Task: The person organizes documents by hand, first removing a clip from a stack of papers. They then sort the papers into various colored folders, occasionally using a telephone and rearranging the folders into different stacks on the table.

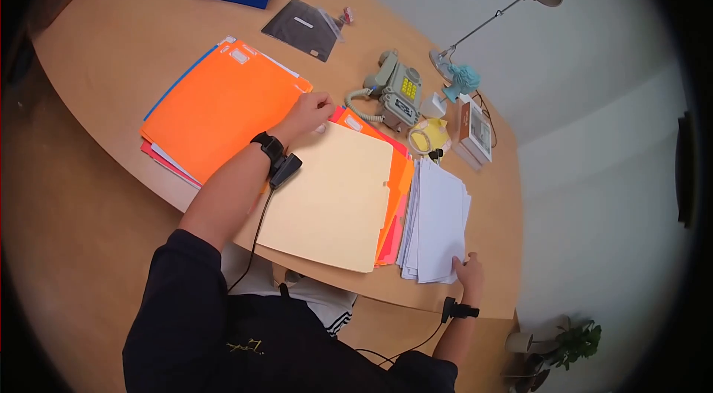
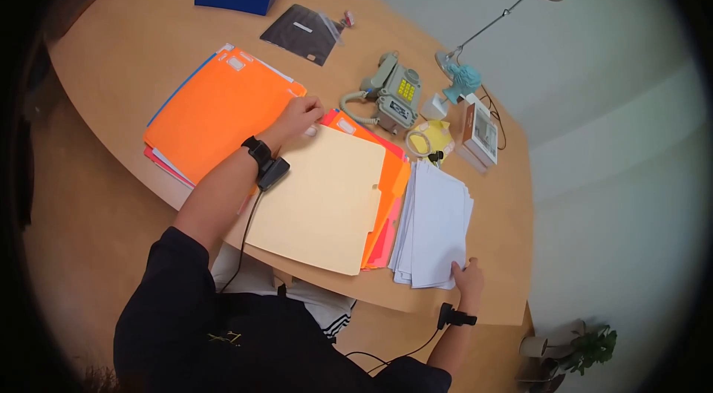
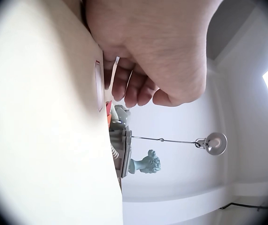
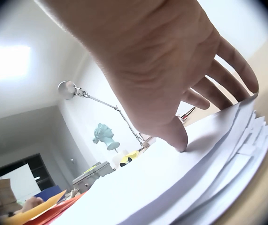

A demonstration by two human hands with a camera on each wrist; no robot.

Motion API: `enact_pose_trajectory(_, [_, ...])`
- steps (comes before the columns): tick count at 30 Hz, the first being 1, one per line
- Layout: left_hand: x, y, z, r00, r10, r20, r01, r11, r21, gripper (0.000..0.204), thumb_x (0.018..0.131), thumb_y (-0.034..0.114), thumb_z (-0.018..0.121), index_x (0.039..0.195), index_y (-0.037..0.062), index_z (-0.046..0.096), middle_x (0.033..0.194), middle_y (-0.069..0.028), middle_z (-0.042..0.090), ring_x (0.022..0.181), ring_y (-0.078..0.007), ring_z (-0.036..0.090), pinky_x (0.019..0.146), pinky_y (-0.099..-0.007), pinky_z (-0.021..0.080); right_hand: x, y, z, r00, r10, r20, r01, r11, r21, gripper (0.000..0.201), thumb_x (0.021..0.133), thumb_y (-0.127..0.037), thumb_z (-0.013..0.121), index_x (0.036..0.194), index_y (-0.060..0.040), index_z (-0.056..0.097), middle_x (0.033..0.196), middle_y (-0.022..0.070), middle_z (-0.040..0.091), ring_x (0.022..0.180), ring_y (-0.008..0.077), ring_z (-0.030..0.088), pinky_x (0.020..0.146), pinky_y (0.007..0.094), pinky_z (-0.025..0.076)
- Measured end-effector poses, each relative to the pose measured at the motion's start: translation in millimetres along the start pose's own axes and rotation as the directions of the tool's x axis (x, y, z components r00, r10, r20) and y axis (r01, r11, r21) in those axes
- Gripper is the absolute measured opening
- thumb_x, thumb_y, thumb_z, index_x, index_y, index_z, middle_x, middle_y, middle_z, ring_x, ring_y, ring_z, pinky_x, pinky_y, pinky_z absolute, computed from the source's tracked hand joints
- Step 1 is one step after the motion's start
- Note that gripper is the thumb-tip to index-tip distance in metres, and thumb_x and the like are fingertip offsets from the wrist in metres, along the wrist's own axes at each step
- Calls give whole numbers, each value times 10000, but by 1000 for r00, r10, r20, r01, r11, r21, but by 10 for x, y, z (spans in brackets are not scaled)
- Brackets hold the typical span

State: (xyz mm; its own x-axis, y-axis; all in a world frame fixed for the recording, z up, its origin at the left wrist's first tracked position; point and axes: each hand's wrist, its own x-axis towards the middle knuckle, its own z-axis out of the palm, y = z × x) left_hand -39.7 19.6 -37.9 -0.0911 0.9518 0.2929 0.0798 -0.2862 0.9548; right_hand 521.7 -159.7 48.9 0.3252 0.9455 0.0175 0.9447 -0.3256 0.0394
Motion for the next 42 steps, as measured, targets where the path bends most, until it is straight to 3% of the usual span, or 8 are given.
enact_pose_trajectory(8, [-1,-22,13,999,4,-32,-3,1000,27,198,871,187,606,878,-1,666,693,-54,628,645,-105,561,614,-286,468,37,306,106,984,-81,-159,97,990,98,385,830,-297,734,972,51,648,788,172,682,722,309,678,652,394,531])
enact_pose_trajectory(14, [13,-31,13,1000,-5,-27,7,998,63,183,872,187,604,848,10,644,674,-34,602,629,-93,551,602,-276,462,60,388,238,983,25,-182,84,818,569,236,915,-186,666,870,42,625,640,37,559,481,96,487,429,262,374])
enact_pose_trajectory(16, [4,-19,13,1000,-13,-22,14,998,59,180,874,186,602,843,12,637,670,-29,595,626,-89,551,597,-271,461,-74,208,155,977,198,-77,-58,597,800,253,930,-200,650,881,48,630,627,32,551,481,100,487,424,258,369])
enact_pose_trajectory(25, [-48,109,-21,999,-31,25,31,999,19,171,893,167,583,828,12,615,666,-26,591,556,-104,604,553,-264,474,-103,347,440,956,-2,-294,164,834,526,257,911,-191,660,923,64,634,645,36,556,577,113,533,512,286,438])
enact_pose_trajectory(29, [-69,139,-24,1000,-2,9,1,999,38,169,899,162,575,823,15,607,652,-29,588,540,-113,615,542,-267,471,-130,362,390,980,31,-195,77,848,524,262,900,-188,664,924,70,630,677,65,591,642,148,567,585,319,474])
enact_pose_trajectory(35, [-55,96,-27,1000,11,10,-11,1000,17,176,906,165,568,822,15,605,651,-32,599,539,-114,617,535,-276,471,-487,-165,217,878,2,-478,160,941,299,255,910,-136,626,1089,41,586,1013,173,619,877,249,609,742,346,502])
enact_pose_trajectory(39, [-89,186,-40,1000,-18,11,18,998,56,183,910,170,566,819,15,602,652,-26,599,539,-106,612,537,-267,474,-1007,-1208,-4,788,-339,-514,568,721,396,281,864,-14,633,1131,21,552,1120,173,588,1016,311,591,862,397,499])
enact_pose_trajectory(42, [-71,122,-32,1000,4,16,-5,999,51,184,912,171,565,817,17,602,658,-22,596,542,-101,608,544,-260,480,-1408,-1934,-132,656,-705,-270,730,501,464,326,819,-11,675,1121,3,552,1264,208,543,1174,359,544,980,440,454])
